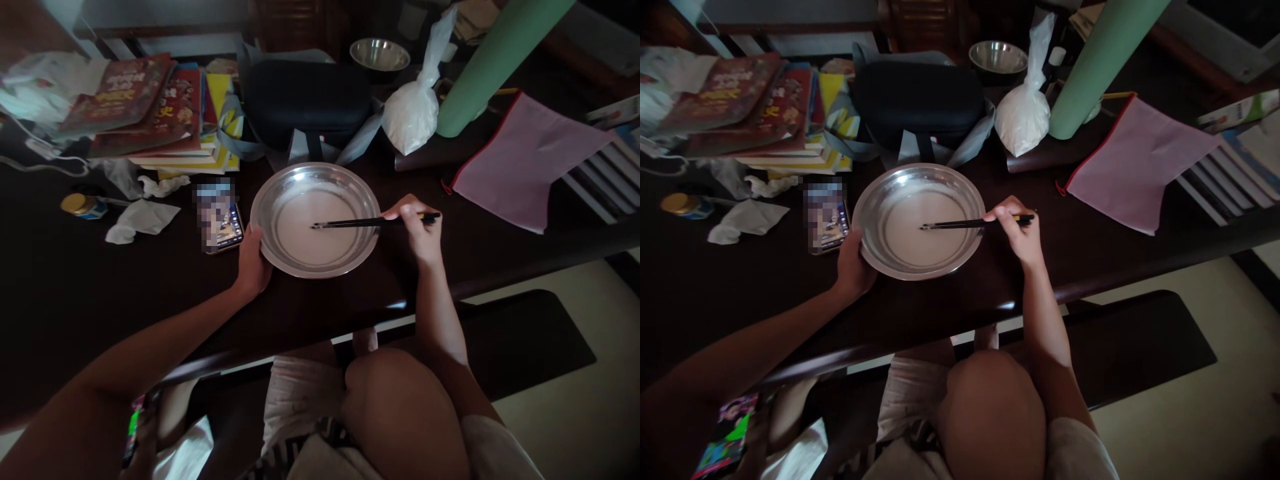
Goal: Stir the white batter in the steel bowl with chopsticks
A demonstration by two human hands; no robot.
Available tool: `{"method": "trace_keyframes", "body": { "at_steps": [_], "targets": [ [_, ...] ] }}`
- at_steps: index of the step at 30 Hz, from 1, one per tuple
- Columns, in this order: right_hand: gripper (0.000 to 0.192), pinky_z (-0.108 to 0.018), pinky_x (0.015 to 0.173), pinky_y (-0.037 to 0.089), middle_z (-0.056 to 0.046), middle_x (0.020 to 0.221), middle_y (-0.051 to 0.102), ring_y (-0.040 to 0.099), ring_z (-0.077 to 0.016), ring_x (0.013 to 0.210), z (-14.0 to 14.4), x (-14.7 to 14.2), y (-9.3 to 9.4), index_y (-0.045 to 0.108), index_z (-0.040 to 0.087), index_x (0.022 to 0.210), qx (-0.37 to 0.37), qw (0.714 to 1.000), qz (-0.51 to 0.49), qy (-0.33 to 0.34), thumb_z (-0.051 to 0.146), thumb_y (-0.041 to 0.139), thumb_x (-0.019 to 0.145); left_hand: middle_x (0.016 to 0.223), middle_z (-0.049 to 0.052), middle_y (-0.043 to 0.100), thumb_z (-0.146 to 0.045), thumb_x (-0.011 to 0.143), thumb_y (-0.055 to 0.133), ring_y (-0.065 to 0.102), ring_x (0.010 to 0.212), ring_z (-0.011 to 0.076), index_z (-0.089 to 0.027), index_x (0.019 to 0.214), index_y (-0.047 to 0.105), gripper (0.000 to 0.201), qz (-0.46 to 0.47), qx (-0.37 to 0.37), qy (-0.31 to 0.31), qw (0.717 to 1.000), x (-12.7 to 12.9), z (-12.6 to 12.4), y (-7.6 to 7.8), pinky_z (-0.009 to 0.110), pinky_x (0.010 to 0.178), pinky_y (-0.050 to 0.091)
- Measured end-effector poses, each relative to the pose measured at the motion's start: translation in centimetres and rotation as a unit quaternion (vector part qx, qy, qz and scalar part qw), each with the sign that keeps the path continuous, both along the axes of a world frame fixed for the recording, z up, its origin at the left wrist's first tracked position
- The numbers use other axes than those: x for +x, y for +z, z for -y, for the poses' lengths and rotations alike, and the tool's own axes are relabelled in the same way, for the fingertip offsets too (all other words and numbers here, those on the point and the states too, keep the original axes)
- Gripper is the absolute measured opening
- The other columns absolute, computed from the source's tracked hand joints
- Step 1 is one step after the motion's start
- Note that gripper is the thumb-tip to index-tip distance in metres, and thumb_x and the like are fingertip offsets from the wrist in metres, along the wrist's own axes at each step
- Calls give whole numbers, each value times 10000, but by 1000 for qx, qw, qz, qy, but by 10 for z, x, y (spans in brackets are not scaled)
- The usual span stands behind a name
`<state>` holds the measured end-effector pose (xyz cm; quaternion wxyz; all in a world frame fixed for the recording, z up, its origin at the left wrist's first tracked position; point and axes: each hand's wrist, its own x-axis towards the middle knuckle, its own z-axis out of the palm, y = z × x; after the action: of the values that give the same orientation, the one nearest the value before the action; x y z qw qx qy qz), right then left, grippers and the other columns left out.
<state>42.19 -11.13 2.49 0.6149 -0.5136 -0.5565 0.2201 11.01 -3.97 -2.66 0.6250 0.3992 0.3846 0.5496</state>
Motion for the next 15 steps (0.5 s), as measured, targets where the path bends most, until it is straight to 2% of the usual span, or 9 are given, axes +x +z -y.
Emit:
{"method": "trace_keyframes", "body": {
  "at_steps": [3,8,11,13,15],
  "targets": [
    [459,-398,727,598,0,686,739,734,-195,698,1,1,-1,768,299,683,-1,999,-29,-26,630,641,974,1022,66,778,-564,898,784,715,1218,320,-237,984,654,363,-2,9,-8,1000,-1,0,1,413,1014,607],
    [362,-419,823,616,-12,787,798,774,-220,832,0,-1,1,812,308,764,-31,998,31,51,591,691,955,994,43,782,-528,870,792,737,1140,297,-245,891,649,318,3,-6,11,1000,2,1,2,399,960,630],
    [375,-419,832,617,-10,788,792,772,-217,832,-1,-1,1,805,299,766,-12,1000,21,-1,601,686,955,1044,40,791,-555,831,824,736,1119,295,-250,852,639,357,9,-12,19,1000,3,1,2,397,918,639],
    [431,-410,777,616,-3,723,754,754,-206,756,-1,-1,0,775,297,709,4,999,-7,-44,626,660,962,1021,42,786,-539,872,793,727,1156,298,-244,887,655,326,4,-10,14,1000,3,1,2,395,924,629],
    [459,-402,721,610,1,680,726,737,-198,693,0,-1,0,756,299,679,6,999,-28,-38,633,641,972,981,43,778,-502,918,748,721,1188,300,-236,920,666,278,-3,-8,10,1000,3,2,3,390,934,617]
  ]
}}
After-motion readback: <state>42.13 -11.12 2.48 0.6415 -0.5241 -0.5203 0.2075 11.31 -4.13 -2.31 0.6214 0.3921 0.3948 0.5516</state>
